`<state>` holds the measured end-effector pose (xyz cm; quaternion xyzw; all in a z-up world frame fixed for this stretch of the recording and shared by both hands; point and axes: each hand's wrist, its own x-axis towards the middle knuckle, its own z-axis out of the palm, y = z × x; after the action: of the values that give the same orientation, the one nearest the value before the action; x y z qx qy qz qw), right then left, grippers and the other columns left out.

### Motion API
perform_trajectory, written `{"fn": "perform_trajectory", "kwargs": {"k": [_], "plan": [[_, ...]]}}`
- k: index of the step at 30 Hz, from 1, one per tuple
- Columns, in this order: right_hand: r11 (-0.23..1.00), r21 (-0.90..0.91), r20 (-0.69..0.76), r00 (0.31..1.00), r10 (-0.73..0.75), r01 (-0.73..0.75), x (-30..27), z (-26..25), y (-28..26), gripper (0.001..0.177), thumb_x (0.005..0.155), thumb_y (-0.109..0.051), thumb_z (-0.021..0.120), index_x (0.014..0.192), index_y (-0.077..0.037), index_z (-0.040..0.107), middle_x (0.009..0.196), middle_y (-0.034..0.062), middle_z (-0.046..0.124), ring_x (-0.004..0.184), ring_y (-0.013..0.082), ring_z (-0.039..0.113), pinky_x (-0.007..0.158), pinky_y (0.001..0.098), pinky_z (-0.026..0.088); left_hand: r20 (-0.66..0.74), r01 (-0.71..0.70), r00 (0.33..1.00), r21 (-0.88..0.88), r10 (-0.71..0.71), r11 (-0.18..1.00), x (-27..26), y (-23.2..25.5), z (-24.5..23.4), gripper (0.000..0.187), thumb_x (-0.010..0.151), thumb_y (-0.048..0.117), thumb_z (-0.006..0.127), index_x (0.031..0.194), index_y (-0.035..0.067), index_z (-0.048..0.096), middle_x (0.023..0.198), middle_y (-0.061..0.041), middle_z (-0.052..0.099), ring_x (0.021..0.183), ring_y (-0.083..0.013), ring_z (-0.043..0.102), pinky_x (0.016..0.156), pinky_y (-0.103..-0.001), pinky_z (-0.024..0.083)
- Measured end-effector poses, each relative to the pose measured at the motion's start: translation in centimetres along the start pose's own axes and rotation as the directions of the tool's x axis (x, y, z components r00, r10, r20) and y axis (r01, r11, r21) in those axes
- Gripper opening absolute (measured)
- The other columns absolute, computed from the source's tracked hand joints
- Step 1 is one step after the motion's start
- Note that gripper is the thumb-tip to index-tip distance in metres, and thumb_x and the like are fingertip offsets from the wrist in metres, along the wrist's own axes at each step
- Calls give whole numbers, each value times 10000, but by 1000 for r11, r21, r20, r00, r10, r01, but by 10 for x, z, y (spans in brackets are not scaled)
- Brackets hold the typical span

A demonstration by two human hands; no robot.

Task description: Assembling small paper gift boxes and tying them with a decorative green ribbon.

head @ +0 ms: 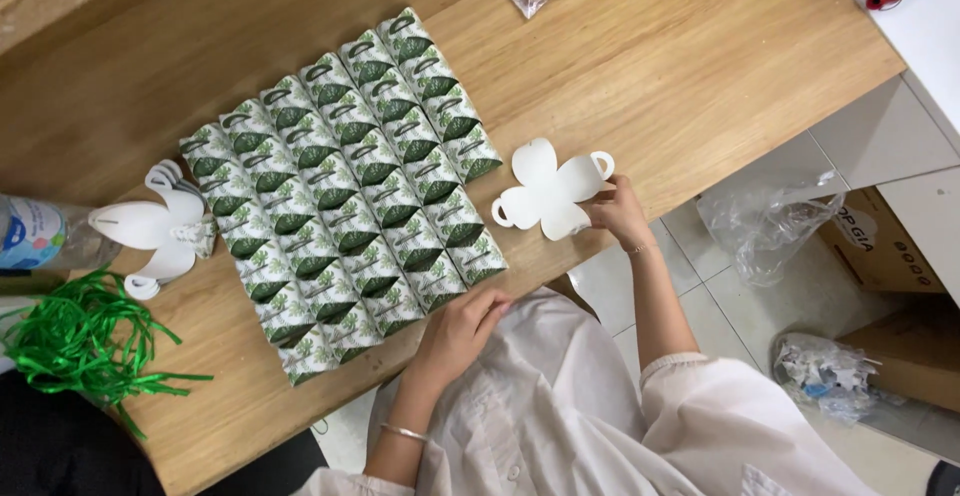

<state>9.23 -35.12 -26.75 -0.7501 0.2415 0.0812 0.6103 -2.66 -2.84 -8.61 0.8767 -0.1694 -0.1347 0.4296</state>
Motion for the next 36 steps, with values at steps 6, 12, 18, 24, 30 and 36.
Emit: {"fn": "perform_trajectory", "kwargs": {"k": [6,12,18,24,30,36], "plan": [[899,-364,-305,880,-363,245,54,-18,-46,612,875,-25,640,1463,-23,466,1384,223,495,1090,276,620,904,379,560,30,45,999,-32,-45,998,14,-10,-7,156,984,203,617,1030,64,669,1023,-125,738,896,-366,707,736,-443,560],[819,-346,-262,791,-553,458,189,49,-117,756,897,-305,837,1434,24,418,1404,252,466,1274,338,506,1056,422,473,22,42,999,-29,-41,999,23,-25,-18,147,966,172,636,1039,57,691,993,-128,743,887,-349,723,736,-431,563],[939,23,-263,908,-325,343,332,106,-125,891,866,-458,854,1434,52,393,1472,262,450,1390,356,455,1123,421,434,99,261,960,27,-262,965,3,-75,-19,156,954,184,642,1049,89,720,990,-80,763,876,-252,776,731,-382,606],[907,-217,-400,815,-419,359,405,120,-109,923,744,-306,792,1507,-32,353,1423,264,535,1283,385,568,1076,423,463,-40,288,955,-86,-292,954,-56,-203,43,114,884,106,706,979,80,763,898,-93,786,849,-198,823,728,-334,664],[969,-220,-497,842,-211,114,416,136,-90,699,768,-422,827,1350,-133,571,1430,187,522,1281,367,522,1080,472,385,-28,364,931,-28,-365,931,-79,-276,101,162,857,152,777,1014,114,796,923,-101,782,797,-192,813,699,-336,666],[966,-224,-348,915,-204,130,374,138,-105,477,816,-390,776,1124,-29,720,1074,166,762,1026,285,734,917,389,567,68,267,962,-30,-265,963,-28,-172,35,173,878,109,748,1048,111,779,954,-94,780,846,-206,806,733,-358,640]]}}
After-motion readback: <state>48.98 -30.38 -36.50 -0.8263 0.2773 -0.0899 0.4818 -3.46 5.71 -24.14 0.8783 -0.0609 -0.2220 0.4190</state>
